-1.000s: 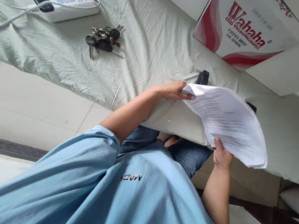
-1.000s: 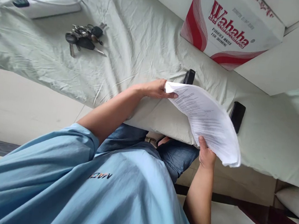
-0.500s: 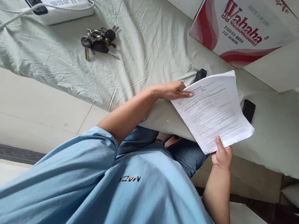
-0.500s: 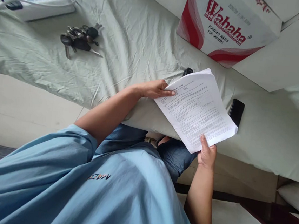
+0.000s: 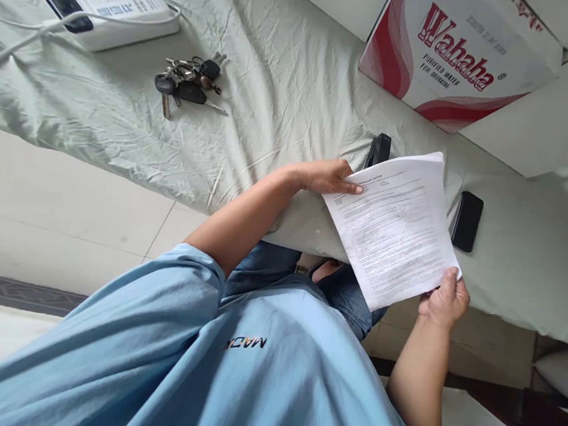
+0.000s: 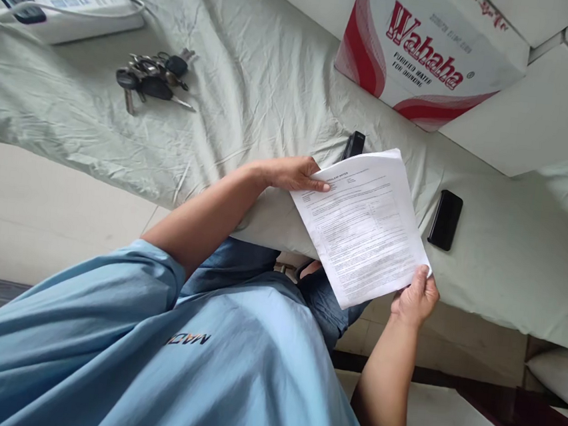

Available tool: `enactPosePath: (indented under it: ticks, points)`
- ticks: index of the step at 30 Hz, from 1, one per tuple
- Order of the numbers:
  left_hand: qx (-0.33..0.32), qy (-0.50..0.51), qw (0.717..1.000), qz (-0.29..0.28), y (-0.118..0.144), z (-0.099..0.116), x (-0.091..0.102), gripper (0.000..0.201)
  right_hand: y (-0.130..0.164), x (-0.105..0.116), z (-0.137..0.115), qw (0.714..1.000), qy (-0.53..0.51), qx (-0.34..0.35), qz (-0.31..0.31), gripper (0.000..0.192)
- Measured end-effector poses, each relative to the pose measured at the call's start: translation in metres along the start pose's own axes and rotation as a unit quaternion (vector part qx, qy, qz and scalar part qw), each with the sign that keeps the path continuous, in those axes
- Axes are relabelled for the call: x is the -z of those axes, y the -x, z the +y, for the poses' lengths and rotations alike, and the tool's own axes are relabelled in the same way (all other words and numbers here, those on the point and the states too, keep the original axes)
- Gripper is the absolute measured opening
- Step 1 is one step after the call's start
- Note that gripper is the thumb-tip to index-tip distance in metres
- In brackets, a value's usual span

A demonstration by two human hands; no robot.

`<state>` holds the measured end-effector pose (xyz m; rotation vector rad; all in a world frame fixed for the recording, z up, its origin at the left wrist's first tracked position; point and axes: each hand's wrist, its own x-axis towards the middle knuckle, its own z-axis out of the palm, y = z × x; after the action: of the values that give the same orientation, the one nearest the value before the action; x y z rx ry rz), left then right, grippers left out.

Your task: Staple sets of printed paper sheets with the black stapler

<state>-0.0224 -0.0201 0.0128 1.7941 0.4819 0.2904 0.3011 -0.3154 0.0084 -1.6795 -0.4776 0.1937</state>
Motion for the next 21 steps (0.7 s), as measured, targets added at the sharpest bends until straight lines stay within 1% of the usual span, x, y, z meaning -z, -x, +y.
enactPosePath:
  ticks: [4, 7, 10, 12, 16, 19, 20, 21]
  points:
    - [0.008, -0.013, 1.0, 0.015, 0.0, 0.0, 0.0, 0.057, 0.01, 0.0, 0.0, 0.998, -0.021, -0.04, 0.035, 0.065]
    - [0.005, -0.012, 1.0, -0.001, -0.001, -0.003, 0.0, 0.054, 0.011, 0.001, 0.002, 0.998, -0.027, -0.035, 0.047, 0.067]
    - [0.006, -0.006, 1.0, -0.012, 0.0, -0.003, 0.001, 0.053, 0.007, 0.007, 0.007, 1.0, 0.007, -0.02, 0.008, 0.064]
    - [0.013, -0.009, 1.0, -0.014, 0.001, 0.0, 0.001, 0.053, 0.005, 0.011, 0.01, 0.999, 0.028, -0.015, -0.012, 0.064]
    - [0.047, -0.028, 0.998, -0.027, 0.005, 0.015, 0.002, 0.051, 0.008, 0.015, 0.012, 0.999, 0.038, 0.008, -0.01, 0.072]
    - [0.065, -0.038, 0.997, -0.024, 0.007, 0.025, 0.002, 0.05, 0.013, 0.017, 0.01, 0.994, 0.101, 0.032, -0.018, 0.077]
    - [0.067, -0.04, 0.997, -0.024, 0.007, 0.026, 0.001, 0.049, 0.015, 0.019, 0.009, 0.991, 0.128, 0.036, -0.028, 0.078]
    - [0.069, -0.042, 0.996, -0.025, 0.007, 0.027, 0.001, 0.048, 0.016, 0.02, 0.008, 0.986, 0.153, 0.03, -0.052, 0.078]
